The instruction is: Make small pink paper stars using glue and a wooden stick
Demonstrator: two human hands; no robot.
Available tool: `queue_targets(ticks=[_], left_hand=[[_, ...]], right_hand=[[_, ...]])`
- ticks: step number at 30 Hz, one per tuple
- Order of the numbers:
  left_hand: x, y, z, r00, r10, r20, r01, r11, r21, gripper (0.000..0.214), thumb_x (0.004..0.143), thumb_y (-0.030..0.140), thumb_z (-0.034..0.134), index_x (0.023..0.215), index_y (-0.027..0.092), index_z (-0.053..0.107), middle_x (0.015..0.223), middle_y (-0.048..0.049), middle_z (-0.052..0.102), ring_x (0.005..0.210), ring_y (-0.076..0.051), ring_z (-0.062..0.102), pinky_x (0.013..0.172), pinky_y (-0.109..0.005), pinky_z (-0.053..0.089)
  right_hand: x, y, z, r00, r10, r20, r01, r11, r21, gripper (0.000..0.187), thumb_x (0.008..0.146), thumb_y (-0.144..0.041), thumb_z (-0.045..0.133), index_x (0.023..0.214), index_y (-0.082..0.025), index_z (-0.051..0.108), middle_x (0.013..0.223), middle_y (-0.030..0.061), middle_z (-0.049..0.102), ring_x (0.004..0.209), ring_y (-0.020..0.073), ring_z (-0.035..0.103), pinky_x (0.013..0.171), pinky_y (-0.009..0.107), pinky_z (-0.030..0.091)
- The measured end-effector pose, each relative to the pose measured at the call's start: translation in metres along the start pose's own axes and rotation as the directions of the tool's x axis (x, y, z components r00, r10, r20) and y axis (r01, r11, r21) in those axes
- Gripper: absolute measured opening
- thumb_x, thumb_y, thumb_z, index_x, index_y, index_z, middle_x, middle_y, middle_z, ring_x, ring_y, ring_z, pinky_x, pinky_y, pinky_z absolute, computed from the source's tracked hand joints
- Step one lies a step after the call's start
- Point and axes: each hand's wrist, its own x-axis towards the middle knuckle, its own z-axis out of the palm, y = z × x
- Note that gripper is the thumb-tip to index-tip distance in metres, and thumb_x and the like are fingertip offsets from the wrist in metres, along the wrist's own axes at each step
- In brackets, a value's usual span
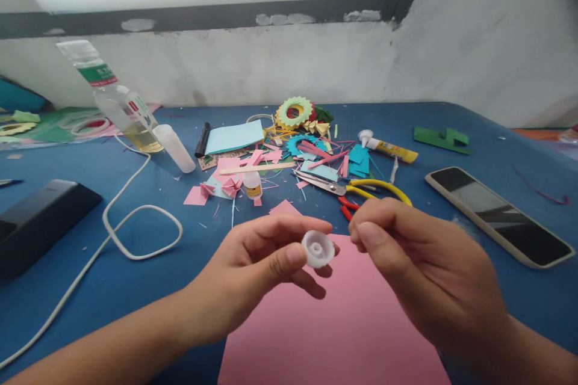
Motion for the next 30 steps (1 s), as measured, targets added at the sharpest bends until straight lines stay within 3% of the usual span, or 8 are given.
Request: queue_targets(ticks=[10,16,19,26,30], left_hand=[[-0.002,0.001,0.001,1.000,-0.008,-0.015,0.008,1.000,-0.003,0.018,0.077,0.020,0.067,0.095,0.022,0.071,0.082,-0.0002,0.066,0.073,-0.008,0.061,0.068,-0.017,0.055],[-0.002,0.001,0.003,0.999,-0.003,-0.047,0.003,1.000,0.011,0.017,0.074,0.020,0.071,0.091,0.021,0.072,0.079,-0.0009,0.066,0.073,-0.009,0.060,0.066,-0.019,0.055],[-0.002,0.001,0.002,0.999,-0.024,-0.043,0.025,1.000,0.005,0.017,0.075,0.020,0.070,0.092,0.021,0.072,0.080,0.0006,0.066,0.076,-0.009,0.059,0.069,-0.017,0.054],[-0.003,0.003,0.001,1.000,-0.010,-0.026,0.011,1.000,0.010,0.015,0.080,0.020,0.065,0.095,0.022,0.070,0.087,0.0031,0.066,0.074,-0.005,0.060,0.069,-0.013,0.052],[-0.003,0.003,0.001,0.999,-0.033,-0.041,0.033,0.999,-0.009,0.012,0.080,0.022,0.065,0.091,0.021,0.069,0.078,0.0035,0.065,0.069,-0.005,0.061,0.066,-0.013,0.052]], right_hand=[[-0.003,0.000,0.002,0.997,-0.068,-0.042,0.066,0.997,-0.029,0.017,0.080,-0.010,0.050,0.084,-0.024,0.058,0.066,-0.0021,0.066,0.055,0.0113,0.060,0.046,0.023,0.045],[0.000,0.000,0.002,0.999,-0.030,-0.015,0.030,0.998,0.047,0.013,0.081,-0.018,0.058,0.069,-0.023,0.057,0.058,-0.0036,0.062,0.050,0.0097,0.056,0.045,0.022,0.044],[0.000,0.000,0.004,0.998,0.005,-0.067,-0.002,0.999,0.041,0.008,0.081,-0.017,0.059,0.079,-0.024,0.059,0.066,-0.0039,0.064,0.055,0.0087,0.057,0.049,0.019,0.046],[-0.003,0.000,0.008,0.999,0.029,0.034,-0.038,0.949,0.312,0.012,0.080,-0.023,0.063,0.092,-0.024,0.059,0.072,-0.0053,0.066,0.059,0.0067,0.057,0.052,0.015,0.049],[-0.004,0.000,0.011,0.999,0.039,0.029,-0.046,0.948,0.316,0.010,0.080,-0.025,0.064,0.089,-0.024,0.060,0.071,-0.0057,0.067,0.058,0.0058,0.056,0.051,0.014,0.047]])
